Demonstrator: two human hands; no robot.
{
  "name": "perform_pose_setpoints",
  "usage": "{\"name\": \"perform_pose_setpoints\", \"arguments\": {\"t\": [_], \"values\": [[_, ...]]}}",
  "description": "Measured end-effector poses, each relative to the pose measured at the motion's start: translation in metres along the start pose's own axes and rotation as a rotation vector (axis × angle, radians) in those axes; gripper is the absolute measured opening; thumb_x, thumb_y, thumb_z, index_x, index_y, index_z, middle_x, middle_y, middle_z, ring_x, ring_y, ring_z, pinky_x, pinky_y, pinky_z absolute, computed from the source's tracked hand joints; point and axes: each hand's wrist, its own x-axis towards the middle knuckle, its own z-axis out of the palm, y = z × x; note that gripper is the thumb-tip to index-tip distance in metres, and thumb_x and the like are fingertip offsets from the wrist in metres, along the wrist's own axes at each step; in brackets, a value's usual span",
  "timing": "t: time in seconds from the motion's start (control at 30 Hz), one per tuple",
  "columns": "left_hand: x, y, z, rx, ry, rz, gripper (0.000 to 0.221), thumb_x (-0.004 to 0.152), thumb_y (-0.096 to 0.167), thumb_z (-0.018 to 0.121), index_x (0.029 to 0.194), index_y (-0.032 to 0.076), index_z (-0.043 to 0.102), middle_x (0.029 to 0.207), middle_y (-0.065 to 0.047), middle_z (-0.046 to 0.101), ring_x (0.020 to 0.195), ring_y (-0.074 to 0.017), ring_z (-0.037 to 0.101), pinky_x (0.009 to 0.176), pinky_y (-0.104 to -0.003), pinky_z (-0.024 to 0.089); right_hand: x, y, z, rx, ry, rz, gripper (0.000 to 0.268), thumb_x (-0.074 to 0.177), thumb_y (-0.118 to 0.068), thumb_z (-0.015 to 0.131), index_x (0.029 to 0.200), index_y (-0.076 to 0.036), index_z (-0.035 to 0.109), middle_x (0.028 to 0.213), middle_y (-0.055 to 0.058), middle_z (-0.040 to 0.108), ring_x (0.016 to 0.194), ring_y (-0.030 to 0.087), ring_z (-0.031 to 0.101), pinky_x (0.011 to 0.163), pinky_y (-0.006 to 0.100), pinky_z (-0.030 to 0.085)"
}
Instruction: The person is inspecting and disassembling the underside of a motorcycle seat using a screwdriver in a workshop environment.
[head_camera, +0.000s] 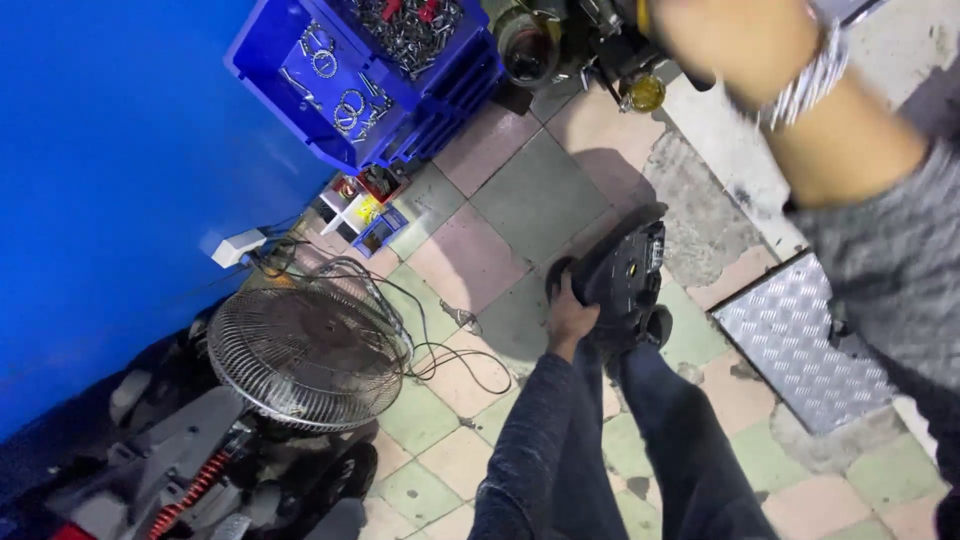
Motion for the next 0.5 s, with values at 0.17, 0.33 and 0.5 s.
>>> {"name": "perform_pose_setpoints", "arguments": {"t": [0.17, 0.33, 0.5], "values": [[0.029, -0.052, 0.045, 0.123, 0.120, 0.015, 0.086, 0.084, 0.020, 0.062, 0.160, 0.014, 0.024, 0.134, -0.028, 0.058, 0.125, -0.0457, 0.061, 0.105, -0.057, 0.051, -0.194, -0.101, -0.046, 0.460, 0.034, 0.510, 0.033, 0.111, -0.030, 0.052, 0.089, -0.008, 0.063, 0.074, 0.014, 0.065, 0.076, 0.036, 0.066, 0.060, 0.041, 0.049], [0.005, -0.066, 0.035, 0.226, 0.137, 0.038, 0.085, 0.083, 0.021, 0.063, 0.158, 0.009, 0.026, 0.132, -0.029, 0.060, 0.123, -0.0473, 0.061, 0.105, -0.057, 0.051, -0.377, -0.142, -0.028, 0.870, 0.039, 0.947, 0.055, 0.112, -0.037, 0.042, 0.071, -0.008, 0.063, 0.063, 0.014, 0.070, 0.072, 0.032, 0.074, 0.058, 0.039, 0.053], [-0.015, -0.051, 0.024, 0.278, 0.224, 0.031, 0.091, 0.078, 0.027, 0.064, 0.160, 0.016, 0.025, 0.134, -0.024, 0.060, 0.125, -0.0429, 0.061, 0.108, -0.053, 0.050, -0.471, -0.148, -0.065, 0.977, -0.072, 1.526, 0.054, 0.108, -0.050, 0.046, 0.071, -0.017, 0.068, 0.056, 0.000, 0.066, 0.062, 0.019, 0.068, 0.062, 0.035, 0.050]]}}
